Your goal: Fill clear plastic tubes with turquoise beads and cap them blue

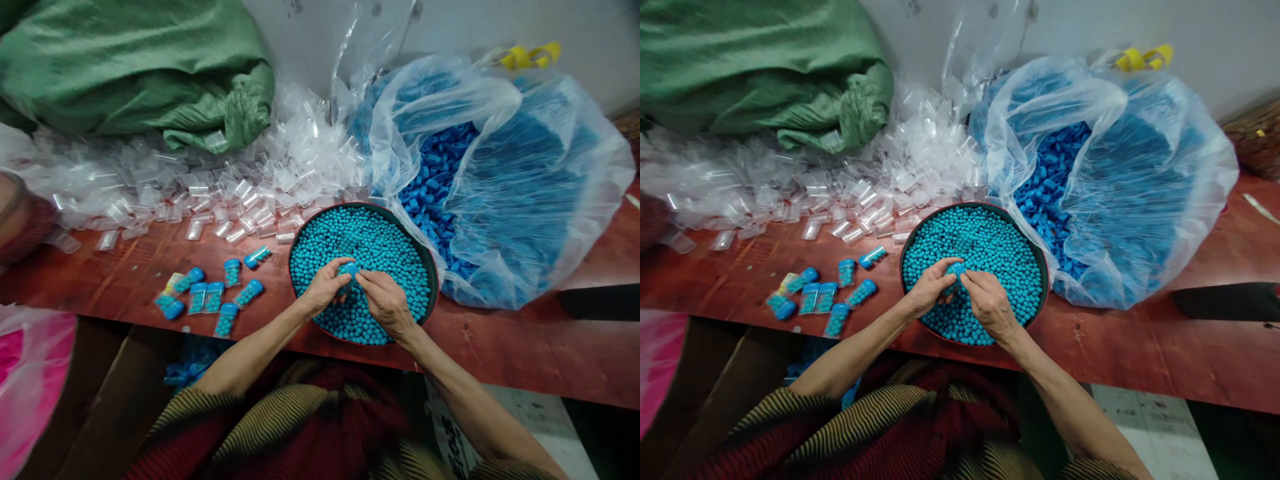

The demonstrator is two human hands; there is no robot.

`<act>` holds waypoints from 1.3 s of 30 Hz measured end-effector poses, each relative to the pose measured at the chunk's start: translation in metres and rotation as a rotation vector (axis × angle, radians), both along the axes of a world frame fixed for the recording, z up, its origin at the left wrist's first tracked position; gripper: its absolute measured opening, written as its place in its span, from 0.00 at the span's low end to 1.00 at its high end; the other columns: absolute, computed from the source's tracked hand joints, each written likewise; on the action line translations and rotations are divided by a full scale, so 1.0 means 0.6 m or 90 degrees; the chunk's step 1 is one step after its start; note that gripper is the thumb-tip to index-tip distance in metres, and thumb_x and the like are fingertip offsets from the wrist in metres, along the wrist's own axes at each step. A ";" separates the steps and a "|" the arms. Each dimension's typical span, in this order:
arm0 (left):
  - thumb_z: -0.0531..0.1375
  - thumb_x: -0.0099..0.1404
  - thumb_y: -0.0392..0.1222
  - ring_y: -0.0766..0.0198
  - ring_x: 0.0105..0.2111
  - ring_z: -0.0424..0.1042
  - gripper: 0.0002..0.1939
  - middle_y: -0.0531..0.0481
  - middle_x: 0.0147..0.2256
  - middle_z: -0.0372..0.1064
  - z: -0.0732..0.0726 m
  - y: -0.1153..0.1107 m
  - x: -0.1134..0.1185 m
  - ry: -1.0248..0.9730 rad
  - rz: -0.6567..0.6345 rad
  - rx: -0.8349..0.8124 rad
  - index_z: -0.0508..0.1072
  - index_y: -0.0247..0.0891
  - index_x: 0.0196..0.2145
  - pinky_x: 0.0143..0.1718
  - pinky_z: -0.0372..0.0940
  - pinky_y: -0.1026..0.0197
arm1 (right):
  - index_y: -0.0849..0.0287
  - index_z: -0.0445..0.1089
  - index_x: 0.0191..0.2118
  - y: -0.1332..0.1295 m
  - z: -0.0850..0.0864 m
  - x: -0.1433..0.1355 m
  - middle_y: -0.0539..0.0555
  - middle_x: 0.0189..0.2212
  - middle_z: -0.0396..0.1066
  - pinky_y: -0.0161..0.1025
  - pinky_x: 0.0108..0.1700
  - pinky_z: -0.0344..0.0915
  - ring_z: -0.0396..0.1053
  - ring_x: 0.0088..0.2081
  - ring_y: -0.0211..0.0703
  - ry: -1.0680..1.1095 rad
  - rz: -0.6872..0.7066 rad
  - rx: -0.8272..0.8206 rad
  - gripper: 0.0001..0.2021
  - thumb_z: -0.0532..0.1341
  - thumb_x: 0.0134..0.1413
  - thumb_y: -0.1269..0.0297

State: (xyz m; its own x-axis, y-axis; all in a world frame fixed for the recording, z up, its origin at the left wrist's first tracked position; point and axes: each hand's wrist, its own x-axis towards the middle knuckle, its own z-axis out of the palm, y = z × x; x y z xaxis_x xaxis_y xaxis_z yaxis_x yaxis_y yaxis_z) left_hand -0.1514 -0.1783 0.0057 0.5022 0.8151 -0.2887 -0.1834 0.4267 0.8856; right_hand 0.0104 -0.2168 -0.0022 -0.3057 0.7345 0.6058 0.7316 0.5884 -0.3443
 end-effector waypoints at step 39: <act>0.59 0.59 0.53 0.74 0.14 0.63 0.24 0.61 0.21 0.60 -0.003 -0.004 -0.031 0.045 -0.097 0.073 0.59 0.40 0.49 0.12 0.52 0.73 | 0.57 0.68 0.49 0.021 0.047 0.034 0.55 0.38 0.73 0.40 0.33 0.72 0.73 0.32 0.40 0.331 0.170 -0.582 0.16 0.59 0.55 0.61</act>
